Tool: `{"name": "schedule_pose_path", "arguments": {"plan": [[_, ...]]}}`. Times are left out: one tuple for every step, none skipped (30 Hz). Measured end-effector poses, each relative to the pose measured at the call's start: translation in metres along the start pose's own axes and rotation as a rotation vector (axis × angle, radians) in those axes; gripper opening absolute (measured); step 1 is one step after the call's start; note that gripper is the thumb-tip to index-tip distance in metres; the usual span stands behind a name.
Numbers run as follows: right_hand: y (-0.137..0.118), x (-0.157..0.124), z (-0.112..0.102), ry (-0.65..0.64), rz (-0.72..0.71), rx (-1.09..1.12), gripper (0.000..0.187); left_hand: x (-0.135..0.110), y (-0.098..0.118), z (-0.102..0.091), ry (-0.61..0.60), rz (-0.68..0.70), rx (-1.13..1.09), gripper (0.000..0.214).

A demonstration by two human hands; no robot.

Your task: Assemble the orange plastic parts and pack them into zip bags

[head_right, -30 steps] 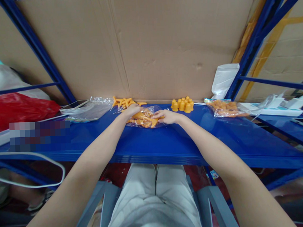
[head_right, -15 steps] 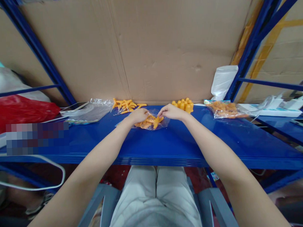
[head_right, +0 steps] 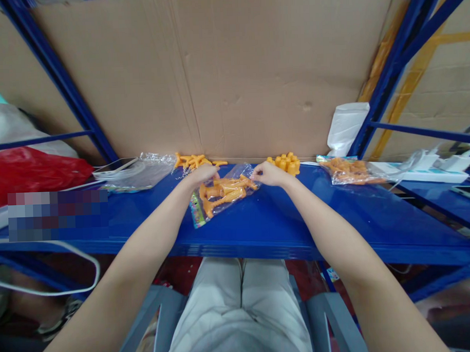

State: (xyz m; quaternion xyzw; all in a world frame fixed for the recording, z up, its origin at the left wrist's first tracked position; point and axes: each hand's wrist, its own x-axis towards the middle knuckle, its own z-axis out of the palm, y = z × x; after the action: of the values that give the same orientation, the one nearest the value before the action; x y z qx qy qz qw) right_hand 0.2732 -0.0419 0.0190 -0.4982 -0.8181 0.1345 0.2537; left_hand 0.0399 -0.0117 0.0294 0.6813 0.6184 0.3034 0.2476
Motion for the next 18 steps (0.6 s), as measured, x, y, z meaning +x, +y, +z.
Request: {"name": "schedule_pose_path", "arguments": {"plan": [[0.005,0.001,-0.001,-0.005,0.013,-0.012,0.018,-0.001,-0.001,-0.002,-0.022,-0.029,-0.007,0.027],[0.009,0.002,-0.001,-0.012,0.028,-0.015,0.018,-0.002,-0.002,-0.003,-0.060,-0.046,0.008,0.028],[0.011,0.002,0.000,-0.019,0.045,-0.008,0.019,-0.003,-0.002,-0.002,-0.100,-0.063,0.019,0.026],[0.013,0.003,0.001,-0.022,0.066,0.009,0.020,-0.005,-0.002,-0.002,-0.136,-0.073,0.017,0.023],[0.014,0.004,0.002,-0.021,0.089,0.038,0.021,-0.006,-0.002,-0.001,-0.168,-0.081,0.016,0.020],[0.013,0.004,0.004,-0.019,0.111,0.077,0.021,-0.007,-0.001,0.001,-0.194,-0.086,0.017,0.018],[0.012,0.004,0.005,-0.014,0.130,0.121,0.022,-0.007,-0.001,0.002,-0.209,-0.082,0.024,0.018],[0.010,0.004,0.006,-0.005,0.148,0.168,0.022,-0.007,-0.002,0.003,-0.216,-0.074,0.035,0.018],[0.008,0.004,0.007,0.006,0.158,0.214,0.022,-0.007,-0.002,0.004,-0.219,-0.064,0.048,0.018],[0.006,0.003,0.008,0.016,0.162,0.258,0.022,-0.007,-0.003,0.004,-0.222,-0.051,0.062,0.017],[0.003,0.002,0.009,0.024,0.166,0.299,0.023,-0.007,-0.004,0.005,-0.226,-0.036,0.077,0.015],[0.001,0.001,0.009,0.030,0.171,0.334,0.023,-0.006,-0.005,0.006,-0.228,-0.020,0.091,0.014],[0.000,0.000,0.009,0.032,0.177,0.364,0.023,-0.006,-0.006,0.008,-0.222,-0.006,0.104,0.012],[-0.002,0.000,0.010,0.032,0.181,0.391,0.024,-0.005,-0.007,0.009,-0.210,0.005,0.114,0.012],[-0.002,-0.001,0.010,0.031,0.185,0.415,0.024,-0.005,-0.008,0.011,-0.190,0.011,0.121,0.012],[-0.003,-0.001,0.011,0.029,0.189,0.436,0.024,-0.004,-0.008,0.012,-0.166,0.009,0.119,0.014],[-0.003,-0.001,0.011,0.028,0.193,0.456,0.024,-0.003,-0.008,0.014,-0.142,-0.003,0.112,0.015],[-0.002,0.000,0.012,0.026,0.195,0.474,0.024,-0.003,-0.008,0.016,-0.123,-0.019,0.098,0.017]]}}
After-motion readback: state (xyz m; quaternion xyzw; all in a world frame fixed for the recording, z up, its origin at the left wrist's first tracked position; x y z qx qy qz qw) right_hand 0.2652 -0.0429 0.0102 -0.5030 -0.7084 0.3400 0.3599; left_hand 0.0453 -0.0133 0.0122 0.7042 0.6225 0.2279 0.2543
